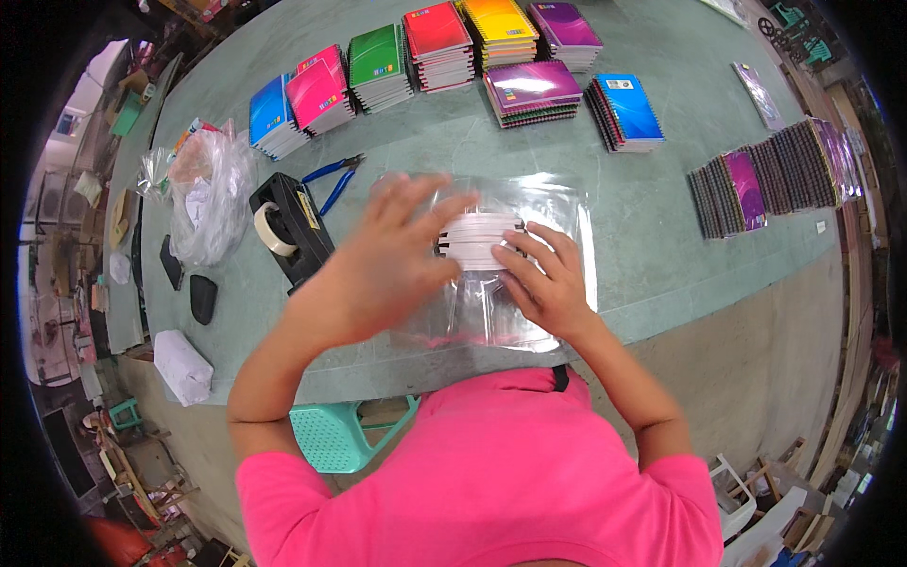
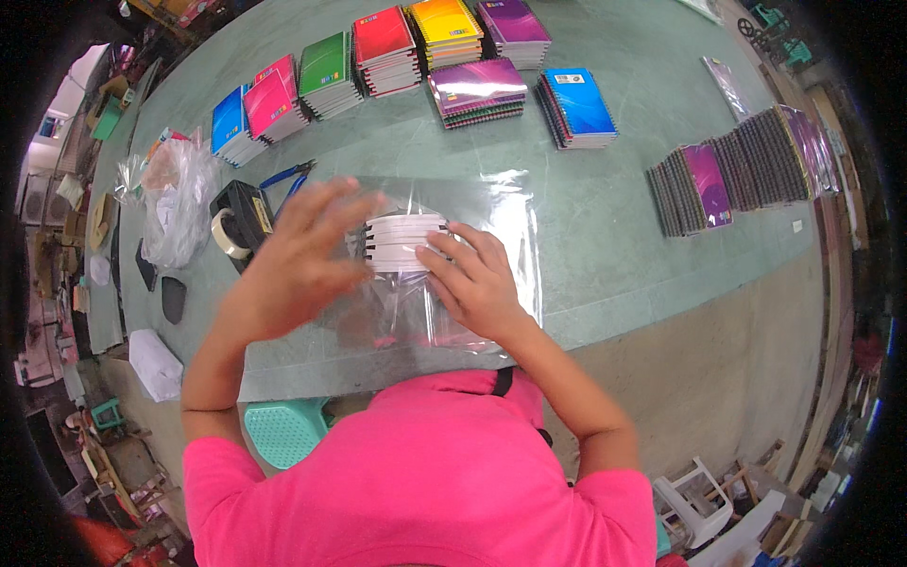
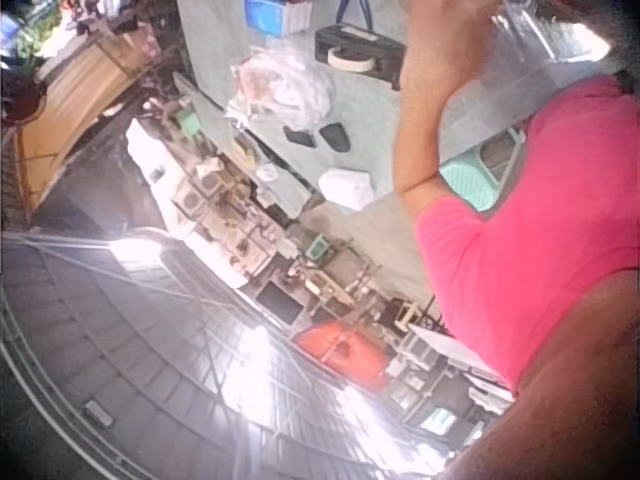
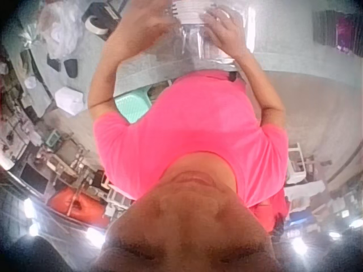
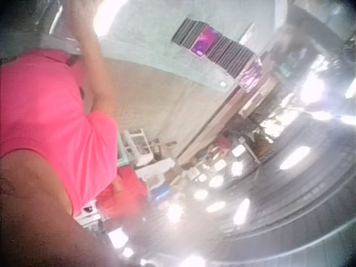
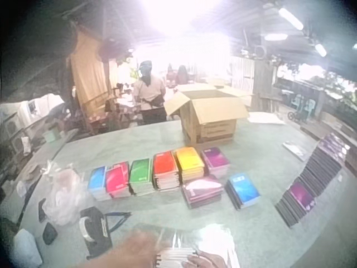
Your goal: The person picks up several small notebooks, stacks them together by hand, and places them into a clear plastic sleeve. They then pick up a piece of adhesive tape from a dispenser and seal the sleeve.
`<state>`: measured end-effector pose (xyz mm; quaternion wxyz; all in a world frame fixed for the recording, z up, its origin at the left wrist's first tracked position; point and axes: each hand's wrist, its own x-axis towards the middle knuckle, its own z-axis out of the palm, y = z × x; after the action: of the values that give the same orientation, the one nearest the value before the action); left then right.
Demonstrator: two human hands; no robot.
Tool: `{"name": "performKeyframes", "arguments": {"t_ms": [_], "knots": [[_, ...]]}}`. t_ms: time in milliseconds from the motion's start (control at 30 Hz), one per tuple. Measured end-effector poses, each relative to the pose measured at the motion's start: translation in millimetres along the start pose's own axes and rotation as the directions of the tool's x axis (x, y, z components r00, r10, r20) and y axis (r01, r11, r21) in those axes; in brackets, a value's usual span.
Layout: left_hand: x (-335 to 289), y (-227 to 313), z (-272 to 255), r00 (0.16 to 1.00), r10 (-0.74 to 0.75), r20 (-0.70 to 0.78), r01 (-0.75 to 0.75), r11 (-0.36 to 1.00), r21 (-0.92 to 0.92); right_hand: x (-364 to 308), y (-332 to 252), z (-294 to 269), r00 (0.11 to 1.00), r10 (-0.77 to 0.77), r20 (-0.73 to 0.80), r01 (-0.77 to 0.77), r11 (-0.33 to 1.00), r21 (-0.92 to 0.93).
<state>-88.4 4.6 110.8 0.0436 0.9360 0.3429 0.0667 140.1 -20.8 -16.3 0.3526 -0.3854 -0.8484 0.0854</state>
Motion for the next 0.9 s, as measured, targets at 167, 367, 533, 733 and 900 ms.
{"name": "performKeyframes", "arguments": {"t_ms": [167,367,533,733,900], "knots": [[19.0,-22.1,4.5,0.99,0.069,-0.12,-0.056,0.993,0.107,3.9,-3.5,5.9,0.996,-0.07,0.053,0.074,0.995,-0.071],[43.8,-12.4,37.0,0.969,0.229,-0.093,-0.225,0.973,0.046,5.9,-11.2,6.7,0.999,-0.044,-0.007,0.044,0.999,-0.006],[51.1,-12.7,35.0,0.979,0.202,-0.042,-0.196,0.974,0.117,10.1,-15.9,4.6,0.998,-0.055,0.022,0.057,0.995,-0.077],[13.5,-12.3,8.0,0.998,0.014,-0.062,-0.022,0.991,-0.129,26.4,-8.9,-8.2,0.99,0.089,0.105,-0.1,0.989,0.105],[-10.0,-9.0,89.2,0.906,-0.318,-0.28,0.143,0.851,-0.505,40.0,-10.2,-19.5,0.974,0.034,0.222,-0.096,0.957,0.273]]}}
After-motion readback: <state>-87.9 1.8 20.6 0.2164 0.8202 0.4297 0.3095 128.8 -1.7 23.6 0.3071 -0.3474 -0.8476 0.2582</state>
